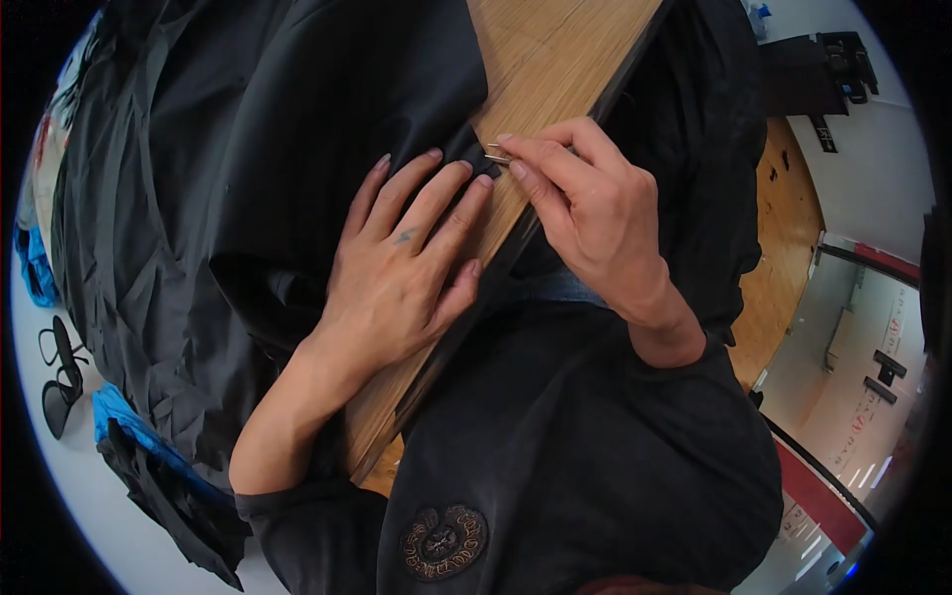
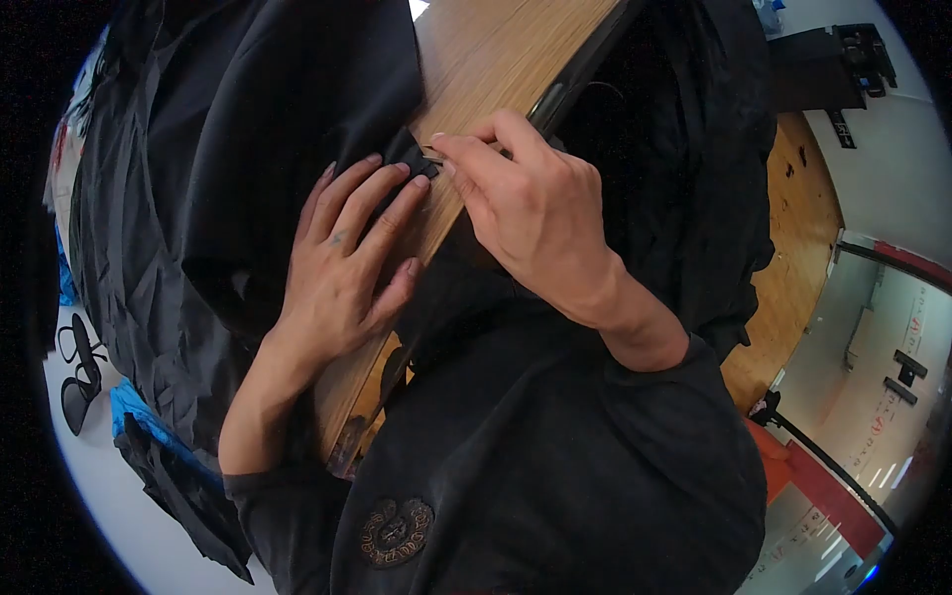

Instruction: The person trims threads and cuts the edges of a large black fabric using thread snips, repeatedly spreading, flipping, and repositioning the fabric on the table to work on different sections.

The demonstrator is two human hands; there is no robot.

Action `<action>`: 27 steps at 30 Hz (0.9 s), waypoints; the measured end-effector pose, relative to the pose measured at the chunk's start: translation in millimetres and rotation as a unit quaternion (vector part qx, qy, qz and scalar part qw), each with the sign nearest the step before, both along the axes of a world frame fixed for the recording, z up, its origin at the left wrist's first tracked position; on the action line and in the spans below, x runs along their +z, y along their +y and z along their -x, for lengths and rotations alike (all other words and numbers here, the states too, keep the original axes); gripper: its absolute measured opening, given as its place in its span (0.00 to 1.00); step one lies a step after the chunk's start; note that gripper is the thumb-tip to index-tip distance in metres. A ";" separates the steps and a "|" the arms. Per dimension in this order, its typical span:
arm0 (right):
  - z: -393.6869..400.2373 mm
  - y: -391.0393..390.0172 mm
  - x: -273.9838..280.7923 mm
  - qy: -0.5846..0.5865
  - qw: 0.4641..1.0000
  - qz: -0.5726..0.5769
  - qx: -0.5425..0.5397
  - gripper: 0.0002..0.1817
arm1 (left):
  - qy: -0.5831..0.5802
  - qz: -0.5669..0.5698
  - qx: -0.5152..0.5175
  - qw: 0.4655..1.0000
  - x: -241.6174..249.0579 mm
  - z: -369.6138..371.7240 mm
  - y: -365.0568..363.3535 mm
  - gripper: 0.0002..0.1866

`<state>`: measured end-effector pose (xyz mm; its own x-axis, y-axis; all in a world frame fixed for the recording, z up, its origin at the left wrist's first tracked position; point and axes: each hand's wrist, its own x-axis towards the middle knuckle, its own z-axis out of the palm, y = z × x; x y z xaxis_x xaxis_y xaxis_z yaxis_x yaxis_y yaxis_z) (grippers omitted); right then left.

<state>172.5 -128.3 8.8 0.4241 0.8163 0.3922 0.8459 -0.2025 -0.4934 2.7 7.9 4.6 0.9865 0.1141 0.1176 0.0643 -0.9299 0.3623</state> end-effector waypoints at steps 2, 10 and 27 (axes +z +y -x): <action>0.6 -1.4 -0.1 0.012 1.000 -0.001 -0.001 0.11 | -0.001 0.000 0.001 1.000 -0.1 -0.4 0.3 0.32; 6.1 -5.0 0.1 -0.001 1.000 0.000 0.014 0.11 | -0.001 -0.001 0.000 1.000 1.2 -1.2 0.6 0.33; 3.5 -4.9 7.0 0.007 1.000 0.030 -0.002 0.10 | 0.003 0.001 -0.002 1.000 2.3 -1.2 1.3 0.32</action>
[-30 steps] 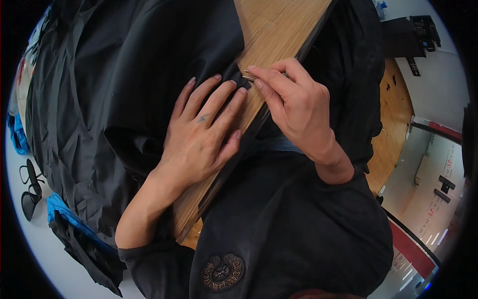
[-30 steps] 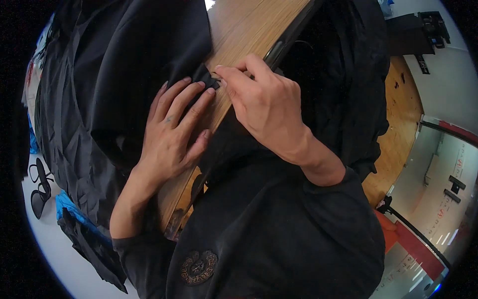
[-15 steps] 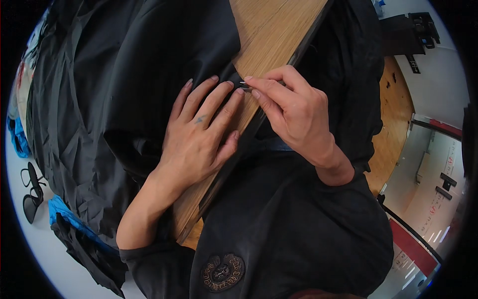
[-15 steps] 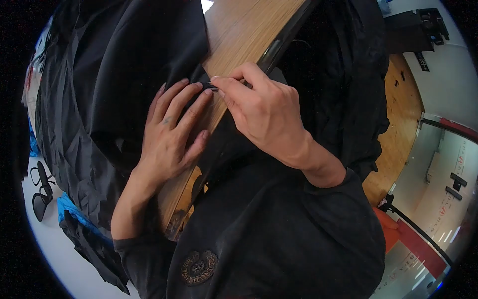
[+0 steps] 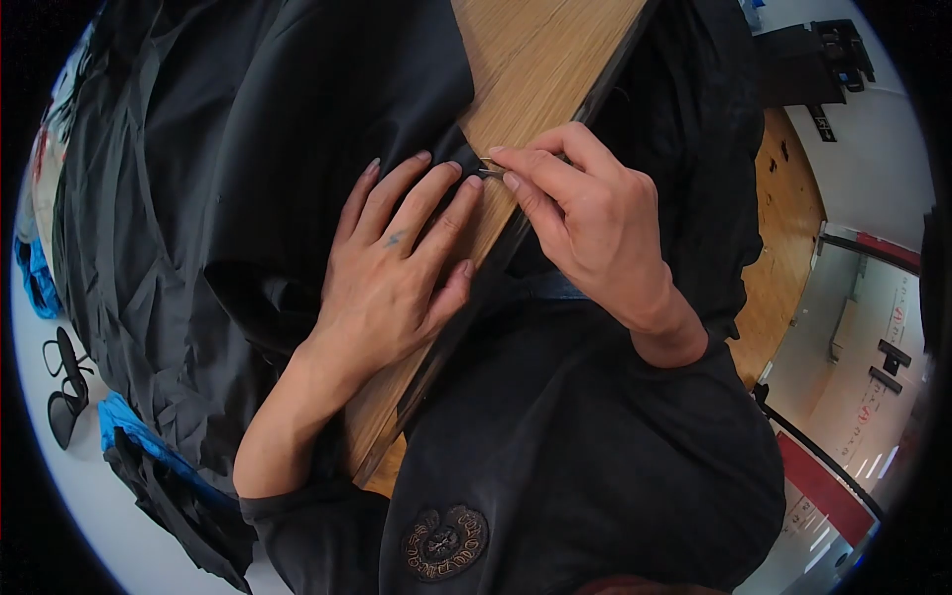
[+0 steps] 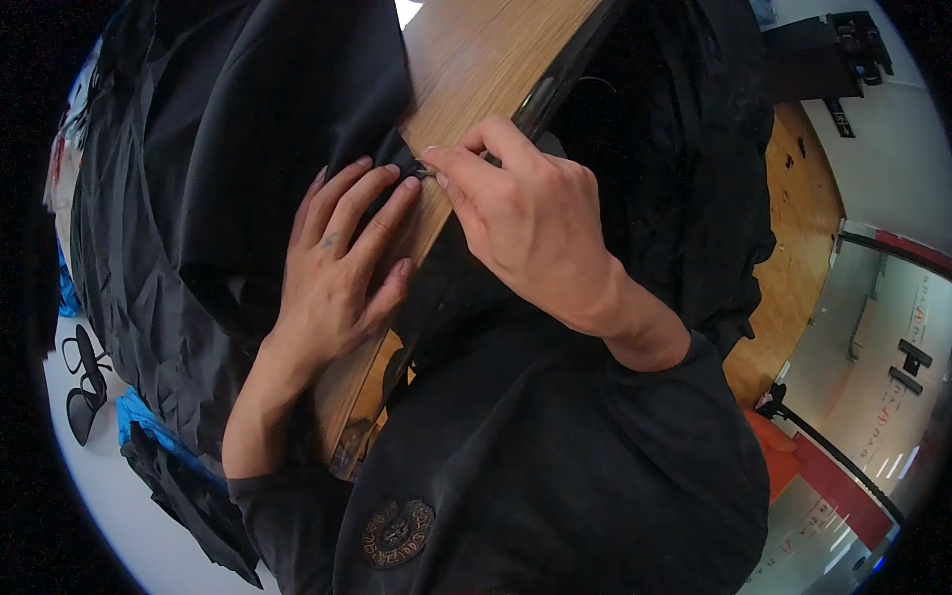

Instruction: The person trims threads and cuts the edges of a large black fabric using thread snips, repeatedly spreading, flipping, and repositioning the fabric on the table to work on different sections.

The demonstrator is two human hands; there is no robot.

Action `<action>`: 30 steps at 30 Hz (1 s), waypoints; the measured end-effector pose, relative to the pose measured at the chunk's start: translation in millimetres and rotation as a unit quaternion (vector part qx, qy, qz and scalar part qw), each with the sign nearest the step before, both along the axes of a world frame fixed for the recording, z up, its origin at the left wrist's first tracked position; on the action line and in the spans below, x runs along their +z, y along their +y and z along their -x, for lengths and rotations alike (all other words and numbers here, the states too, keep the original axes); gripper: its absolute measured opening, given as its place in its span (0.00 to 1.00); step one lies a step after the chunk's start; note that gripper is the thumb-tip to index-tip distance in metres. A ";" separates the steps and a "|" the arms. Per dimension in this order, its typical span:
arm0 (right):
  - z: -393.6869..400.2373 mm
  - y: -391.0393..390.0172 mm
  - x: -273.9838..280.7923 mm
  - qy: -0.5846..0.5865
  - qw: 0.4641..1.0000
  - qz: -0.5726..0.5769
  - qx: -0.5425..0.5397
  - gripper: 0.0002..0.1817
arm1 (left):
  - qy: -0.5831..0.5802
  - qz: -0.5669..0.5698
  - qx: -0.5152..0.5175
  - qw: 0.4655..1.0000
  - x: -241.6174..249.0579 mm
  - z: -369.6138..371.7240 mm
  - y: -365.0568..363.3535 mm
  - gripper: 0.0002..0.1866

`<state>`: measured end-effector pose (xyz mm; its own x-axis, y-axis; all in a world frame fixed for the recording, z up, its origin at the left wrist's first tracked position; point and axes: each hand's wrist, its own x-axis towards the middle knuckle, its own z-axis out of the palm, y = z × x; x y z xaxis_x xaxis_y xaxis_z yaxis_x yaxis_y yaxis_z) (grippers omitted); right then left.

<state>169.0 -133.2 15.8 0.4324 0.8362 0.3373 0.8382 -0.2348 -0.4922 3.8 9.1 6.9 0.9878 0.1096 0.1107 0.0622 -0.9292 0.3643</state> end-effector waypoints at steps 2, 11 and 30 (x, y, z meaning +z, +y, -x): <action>-0.2 -0.3 0.0 -0.004 1.000 0.012 -0.002 0.10 | -0.001 0.000 -0.001 1.000 -0.8 -0.1 -0.3 0.33; 5.4 9.0 -12.7 -0.026 0.999 -0.041 -0.008 0.10 | 0.001 -0.005 0.000 1.000 -2.0 0.7 -0.3 0.33; 0.7 2.2 -13.5 -0.010 0.999 -0.046 -0.023 0.10 | 0.004 -0.010 0.003 1.000 -1.5 0.4 -1.4 0.33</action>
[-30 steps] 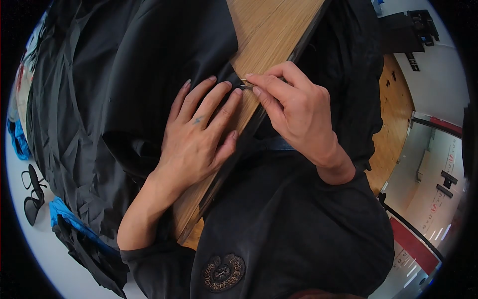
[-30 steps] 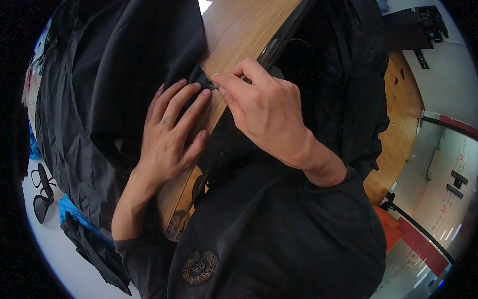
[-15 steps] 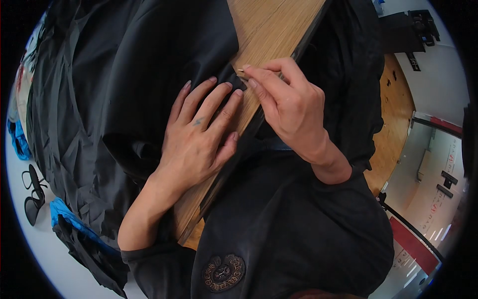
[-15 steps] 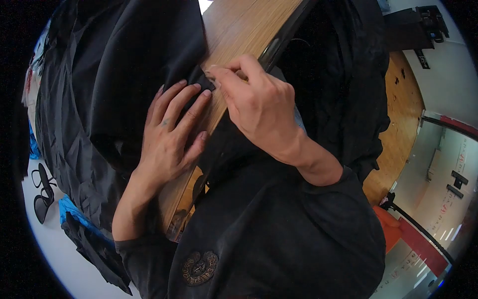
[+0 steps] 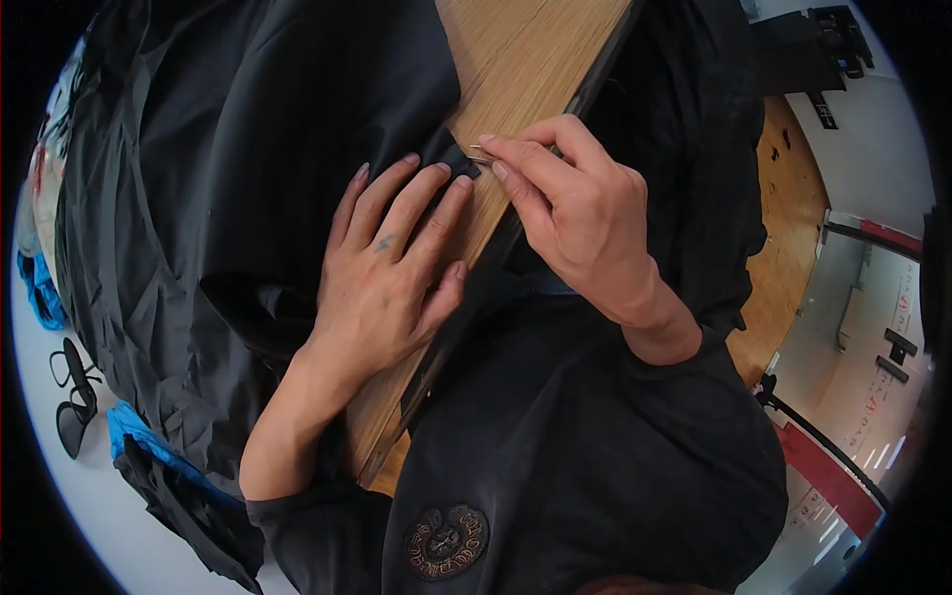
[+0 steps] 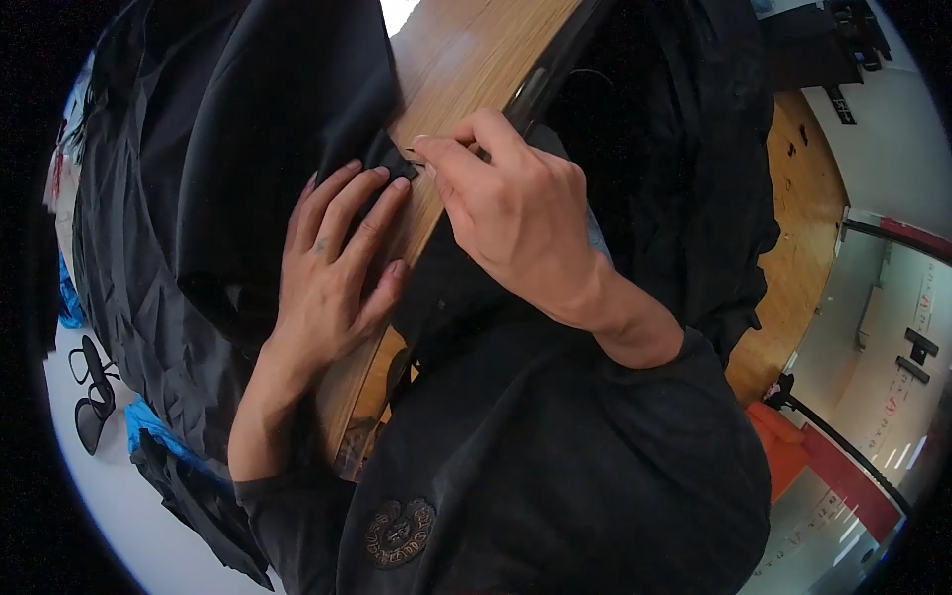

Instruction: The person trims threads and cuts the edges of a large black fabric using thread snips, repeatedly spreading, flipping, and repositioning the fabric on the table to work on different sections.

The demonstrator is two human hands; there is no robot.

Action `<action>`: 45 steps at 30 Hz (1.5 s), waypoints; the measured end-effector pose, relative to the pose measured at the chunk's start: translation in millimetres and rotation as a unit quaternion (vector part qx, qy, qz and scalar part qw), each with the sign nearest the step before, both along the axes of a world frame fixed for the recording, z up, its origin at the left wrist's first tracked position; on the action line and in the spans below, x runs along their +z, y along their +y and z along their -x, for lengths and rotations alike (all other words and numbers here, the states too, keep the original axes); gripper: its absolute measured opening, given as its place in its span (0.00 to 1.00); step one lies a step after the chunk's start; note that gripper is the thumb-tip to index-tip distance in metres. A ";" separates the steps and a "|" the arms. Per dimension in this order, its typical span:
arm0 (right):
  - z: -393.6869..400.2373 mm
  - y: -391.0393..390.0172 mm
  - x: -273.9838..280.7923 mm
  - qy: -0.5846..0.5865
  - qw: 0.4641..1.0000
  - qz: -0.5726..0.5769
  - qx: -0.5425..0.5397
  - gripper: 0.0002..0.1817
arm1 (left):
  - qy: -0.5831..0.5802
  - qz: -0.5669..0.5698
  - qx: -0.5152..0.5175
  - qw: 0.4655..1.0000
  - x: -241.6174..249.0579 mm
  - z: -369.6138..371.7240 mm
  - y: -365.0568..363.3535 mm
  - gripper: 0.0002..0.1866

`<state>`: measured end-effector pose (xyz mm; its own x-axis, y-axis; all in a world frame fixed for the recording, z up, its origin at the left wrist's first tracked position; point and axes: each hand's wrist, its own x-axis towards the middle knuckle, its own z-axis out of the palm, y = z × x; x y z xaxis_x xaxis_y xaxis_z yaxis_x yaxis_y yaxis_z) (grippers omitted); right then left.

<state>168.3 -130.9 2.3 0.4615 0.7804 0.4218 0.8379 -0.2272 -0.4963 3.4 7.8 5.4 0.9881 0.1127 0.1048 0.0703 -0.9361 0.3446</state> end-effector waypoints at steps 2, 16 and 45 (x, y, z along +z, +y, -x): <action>-0.2 0.5 -0.5 -0.008 1.000 0.003 -0.008 0.10 | 0.001 -0.004 0.000 1.000 -0.3 0.5 0.2 0.33; -2.0 -8.2 -0.7 0.250 0.965 -0.073 -0.041 0.26 | -0.109 0.106 -0.042 0.987 1.9 -1.4 3.2 0.40; -70.0 69.5 0.4 0.081 0.937 -0.104 0.323 0.05 | 0.003 -0.180 0.389 0.903 5.5 179.0 -111.0 0.49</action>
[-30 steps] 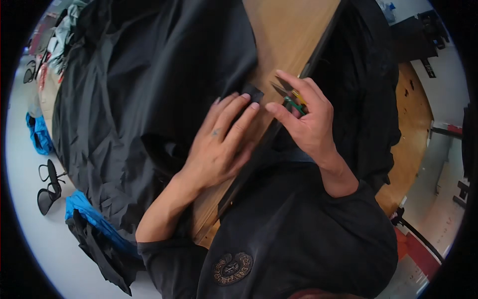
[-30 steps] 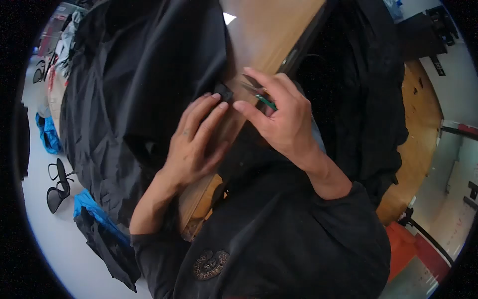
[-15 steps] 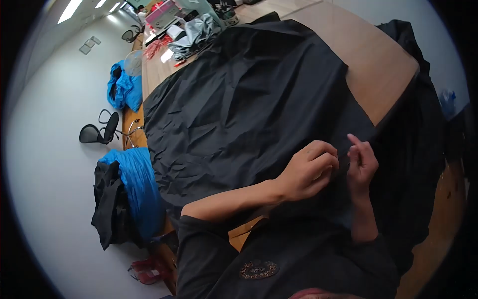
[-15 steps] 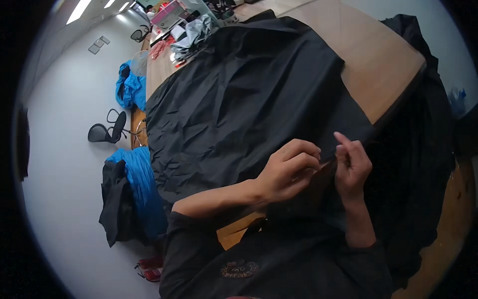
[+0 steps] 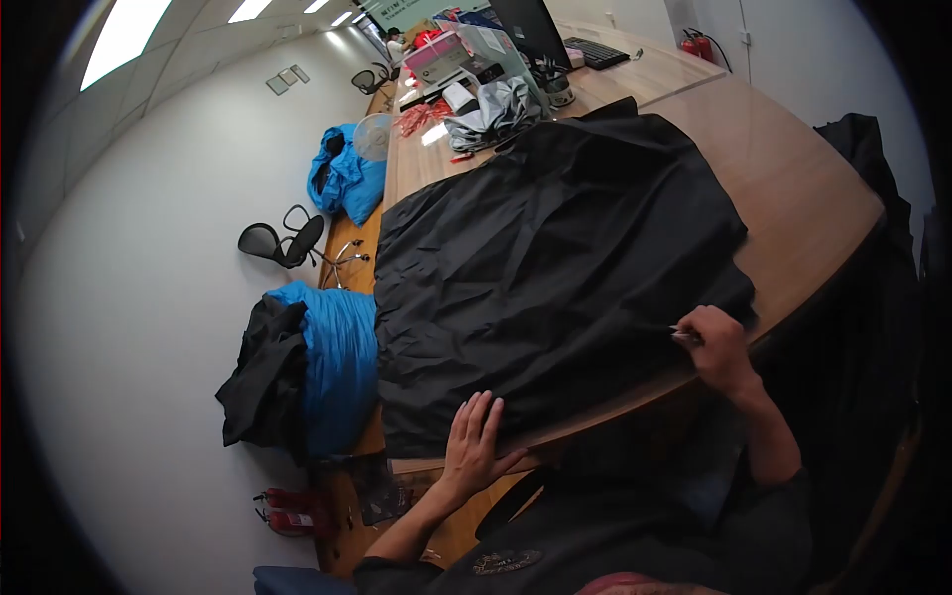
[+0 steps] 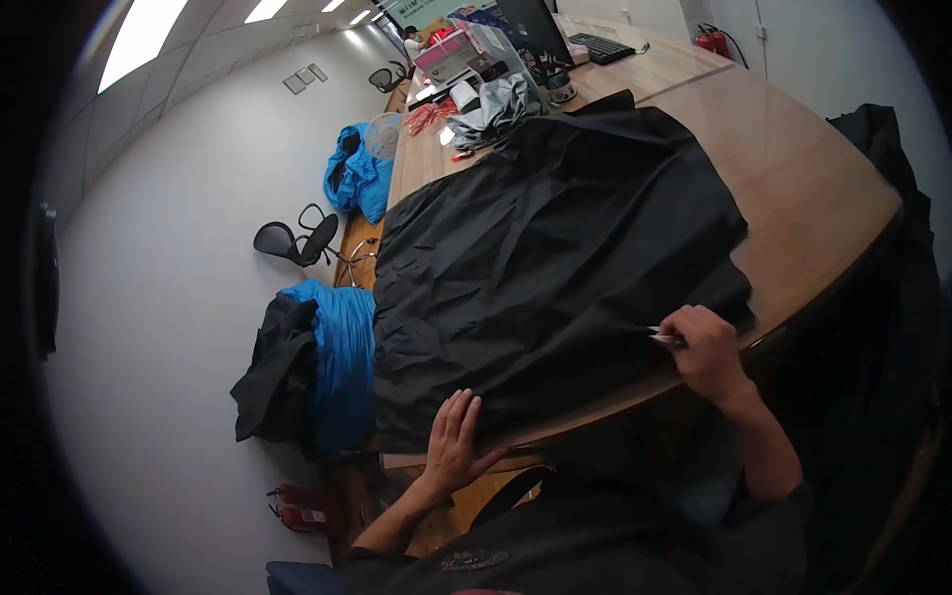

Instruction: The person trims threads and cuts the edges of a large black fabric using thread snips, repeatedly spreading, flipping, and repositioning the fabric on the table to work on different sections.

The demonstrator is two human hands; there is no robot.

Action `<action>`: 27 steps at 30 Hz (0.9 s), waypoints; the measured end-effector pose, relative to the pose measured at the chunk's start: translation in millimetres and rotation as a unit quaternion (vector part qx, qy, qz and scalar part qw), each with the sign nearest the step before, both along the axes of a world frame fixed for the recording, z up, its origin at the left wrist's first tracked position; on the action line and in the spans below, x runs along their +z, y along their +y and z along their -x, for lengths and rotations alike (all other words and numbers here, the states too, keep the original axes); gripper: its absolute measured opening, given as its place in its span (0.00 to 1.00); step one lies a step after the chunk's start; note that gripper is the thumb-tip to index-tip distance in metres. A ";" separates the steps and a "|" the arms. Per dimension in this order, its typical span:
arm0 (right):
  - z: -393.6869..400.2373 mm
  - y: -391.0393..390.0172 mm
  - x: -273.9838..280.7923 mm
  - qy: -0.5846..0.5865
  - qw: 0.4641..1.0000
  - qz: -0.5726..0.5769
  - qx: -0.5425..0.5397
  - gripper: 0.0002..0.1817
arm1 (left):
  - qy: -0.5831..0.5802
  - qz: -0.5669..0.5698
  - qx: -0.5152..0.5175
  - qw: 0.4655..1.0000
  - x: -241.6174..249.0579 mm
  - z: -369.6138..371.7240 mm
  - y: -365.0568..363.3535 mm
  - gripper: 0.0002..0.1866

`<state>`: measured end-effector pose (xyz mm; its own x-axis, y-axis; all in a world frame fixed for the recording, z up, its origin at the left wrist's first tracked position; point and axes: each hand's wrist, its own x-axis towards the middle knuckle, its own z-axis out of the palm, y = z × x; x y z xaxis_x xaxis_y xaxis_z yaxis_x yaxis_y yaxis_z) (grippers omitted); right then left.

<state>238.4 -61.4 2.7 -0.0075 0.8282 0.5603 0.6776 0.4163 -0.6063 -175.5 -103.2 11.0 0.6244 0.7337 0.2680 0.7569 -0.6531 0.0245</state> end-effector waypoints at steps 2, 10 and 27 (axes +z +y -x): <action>-12.7 -22.0 36.9 0.076 0.997 -0.004 -0.008 0.04 | -0.017 -0.067 0.070 0.995 -3.6 14.7 -16.4 0.46; -203.7 -37.8 36.8 0.214 0.951 -0.144 -0.172 0.13 | -0.126 -0.206 0.288 0.926 -21.6 119.3 -29.1 0.19; -423.9 20.0 -2.5 -0.184 0.811 -0.118 -0.542 0.22 | -0.135 -0.261 0.211 0.932 34.8 79.7 -1.1 0.11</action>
